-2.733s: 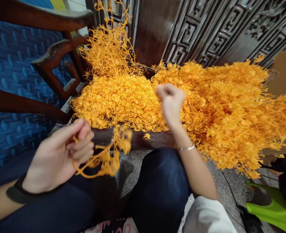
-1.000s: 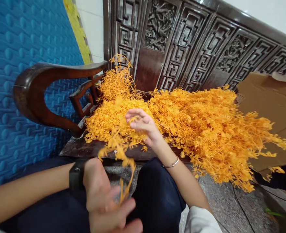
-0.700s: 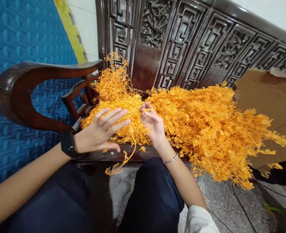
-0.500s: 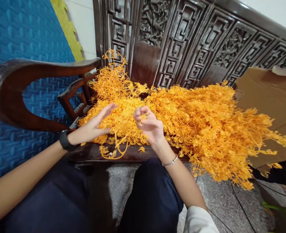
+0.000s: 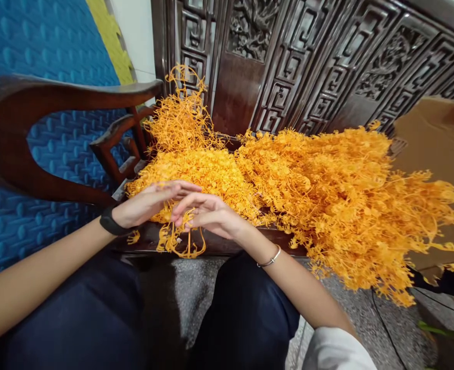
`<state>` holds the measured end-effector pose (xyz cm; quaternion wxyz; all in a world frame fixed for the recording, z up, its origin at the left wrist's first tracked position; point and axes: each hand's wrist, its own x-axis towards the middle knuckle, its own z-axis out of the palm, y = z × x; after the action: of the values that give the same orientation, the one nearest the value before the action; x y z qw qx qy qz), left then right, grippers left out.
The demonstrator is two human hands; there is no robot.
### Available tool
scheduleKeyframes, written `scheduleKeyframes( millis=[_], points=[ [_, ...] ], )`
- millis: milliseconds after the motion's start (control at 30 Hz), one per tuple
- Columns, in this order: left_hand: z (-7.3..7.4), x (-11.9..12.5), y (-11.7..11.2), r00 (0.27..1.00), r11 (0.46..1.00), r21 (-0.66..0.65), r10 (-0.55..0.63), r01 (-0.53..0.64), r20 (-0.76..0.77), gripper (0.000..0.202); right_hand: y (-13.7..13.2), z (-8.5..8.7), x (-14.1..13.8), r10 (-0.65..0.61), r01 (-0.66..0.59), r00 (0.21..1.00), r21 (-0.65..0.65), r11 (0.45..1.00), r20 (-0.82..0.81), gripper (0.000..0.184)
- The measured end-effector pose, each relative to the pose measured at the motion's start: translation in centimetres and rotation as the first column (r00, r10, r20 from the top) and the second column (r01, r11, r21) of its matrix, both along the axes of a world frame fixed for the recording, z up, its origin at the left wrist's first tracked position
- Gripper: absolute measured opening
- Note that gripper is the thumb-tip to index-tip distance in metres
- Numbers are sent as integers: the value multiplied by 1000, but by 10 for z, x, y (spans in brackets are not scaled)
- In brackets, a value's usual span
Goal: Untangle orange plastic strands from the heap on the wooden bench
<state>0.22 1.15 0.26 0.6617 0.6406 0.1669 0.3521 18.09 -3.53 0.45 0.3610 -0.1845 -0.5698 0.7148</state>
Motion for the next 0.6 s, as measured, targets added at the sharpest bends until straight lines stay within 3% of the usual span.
scheduleKeyframes(
  millis=[100, 233, 367, 600],
  points=[
    [-1, 5, -1, 999, 999, 4, 32, -31, -30, 40, -3, 1, -2, 6, -8, 999, 51, 999, 34, 19],
    [2, 6, -1, 985, 988, -37, 151, -148, 89, 47, -2, 4, -3, -112, 114, 993, 144, 983, -20, 18],
    [11, 2, -6, 946, 965, -106, 255, -238, 200, 52, 0, 8, 1, -182, 191, 980, 144, 971, -74, 18],
    [22, -6, -19, 921, 956, -76, 293, -283, 258, 56, 4, 11, 2, -235, 243, 969, 114, 963, -78, 12]
  ],
)
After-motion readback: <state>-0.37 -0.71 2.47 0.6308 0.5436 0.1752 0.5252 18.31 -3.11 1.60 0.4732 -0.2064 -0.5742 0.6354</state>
